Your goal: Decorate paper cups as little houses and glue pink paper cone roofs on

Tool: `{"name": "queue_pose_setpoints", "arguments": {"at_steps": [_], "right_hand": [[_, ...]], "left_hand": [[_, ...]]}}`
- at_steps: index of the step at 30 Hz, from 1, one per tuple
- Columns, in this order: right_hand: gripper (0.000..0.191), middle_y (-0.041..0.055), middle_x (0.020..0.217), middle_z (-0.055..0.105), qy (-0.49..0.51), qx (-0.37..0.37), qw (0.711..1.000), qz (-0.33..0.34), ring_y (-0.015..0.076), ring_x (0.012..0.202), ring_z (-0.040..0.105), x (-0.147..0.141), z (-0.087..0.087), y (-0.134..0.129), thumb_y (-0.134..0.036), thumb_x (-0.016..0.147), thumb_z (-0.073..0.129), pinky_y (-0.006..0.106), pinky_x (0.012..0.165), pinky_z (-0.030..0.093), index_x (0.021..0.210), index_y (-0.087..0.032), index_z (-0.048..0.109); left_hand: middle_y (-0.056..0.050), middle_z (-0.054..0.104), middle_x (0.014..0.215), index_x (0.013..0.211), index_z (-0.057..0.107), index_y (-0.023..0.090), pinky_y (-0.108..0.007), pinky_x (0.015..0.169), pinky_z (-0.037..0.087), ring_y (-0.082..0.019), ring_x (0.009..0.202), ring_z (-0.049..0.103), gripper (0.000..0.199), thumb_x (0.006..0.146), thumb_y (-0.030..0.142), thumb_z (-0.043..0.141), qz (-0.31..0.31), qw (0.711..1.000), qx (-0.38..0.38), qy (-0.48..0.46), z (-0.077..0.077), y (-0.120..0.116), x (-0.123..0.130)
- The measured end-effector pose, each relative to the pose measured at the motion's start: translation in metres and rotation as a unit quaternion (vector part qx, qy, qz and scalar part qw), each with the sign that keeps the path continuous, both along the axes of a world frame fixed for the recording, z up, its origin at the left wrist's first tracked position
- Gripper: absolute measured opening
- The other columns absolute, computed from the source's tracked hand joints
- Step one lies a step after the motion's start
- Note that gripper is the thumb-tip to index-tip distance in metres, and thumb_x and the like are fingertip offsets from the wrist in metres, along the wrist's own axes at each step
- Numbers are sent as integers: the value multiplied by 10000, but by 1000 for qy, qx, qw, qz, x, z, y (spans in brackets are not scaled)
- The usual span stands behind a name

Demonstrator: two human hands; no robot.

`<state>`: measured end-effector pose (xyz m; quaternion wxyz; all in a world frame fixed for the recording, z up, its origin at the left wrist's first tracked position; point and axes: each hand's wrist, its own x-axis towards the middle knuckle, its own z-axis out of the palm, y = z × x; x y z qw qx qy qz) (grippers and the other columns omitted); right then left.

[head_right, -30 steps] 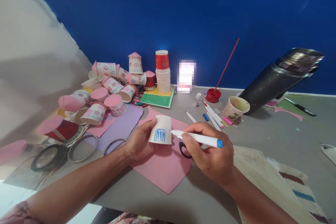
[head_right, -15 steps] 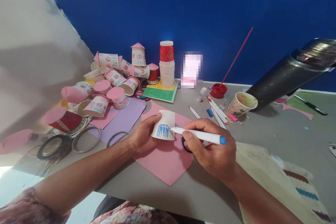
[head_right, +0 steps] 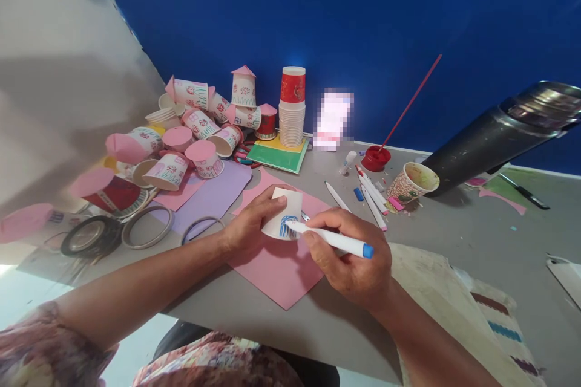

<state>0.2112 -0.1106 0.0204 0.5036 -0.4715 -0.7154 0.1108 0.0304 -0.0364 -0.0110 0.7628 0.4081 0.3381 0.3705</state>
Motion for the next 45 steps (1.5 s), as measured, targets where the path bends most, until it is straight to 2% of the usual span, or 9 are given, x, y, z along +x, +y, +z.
{"name": "queue_pose_setpoints", "arguments": {"at_steps": [9,30,45], "right_hand": [[46,-11,725,744,-20,2,1000,14,145,564,688,-3,-1,1,-191,899,650,257,530,518,894,-220,685],[42,-10,702,744,-39,12,999,8,139,536,669,-2,0,-1,-209,910,642,257,527,514,893,-231,673],[52,-25,704,731,-67,16,997,29,123,562,651,-1,1,-1,-209,902,646,238,551,486,858,-235,656]], "left_hand": [[-32,664,848,1069,642,184,-292,687,416,-179,735,604,419,805,483,768,3,1000,6,29,2,-2,0],[-9,645,815,1028,634,190,-290,682,414,-155,695,578,391,801,479,769,7,999,12,29,3,-4,0],[13,617,810,1015,573,196,-265,651,401,-139,682,569,383,818,472,749,-1,999,12,34,6,-4,0]]}}
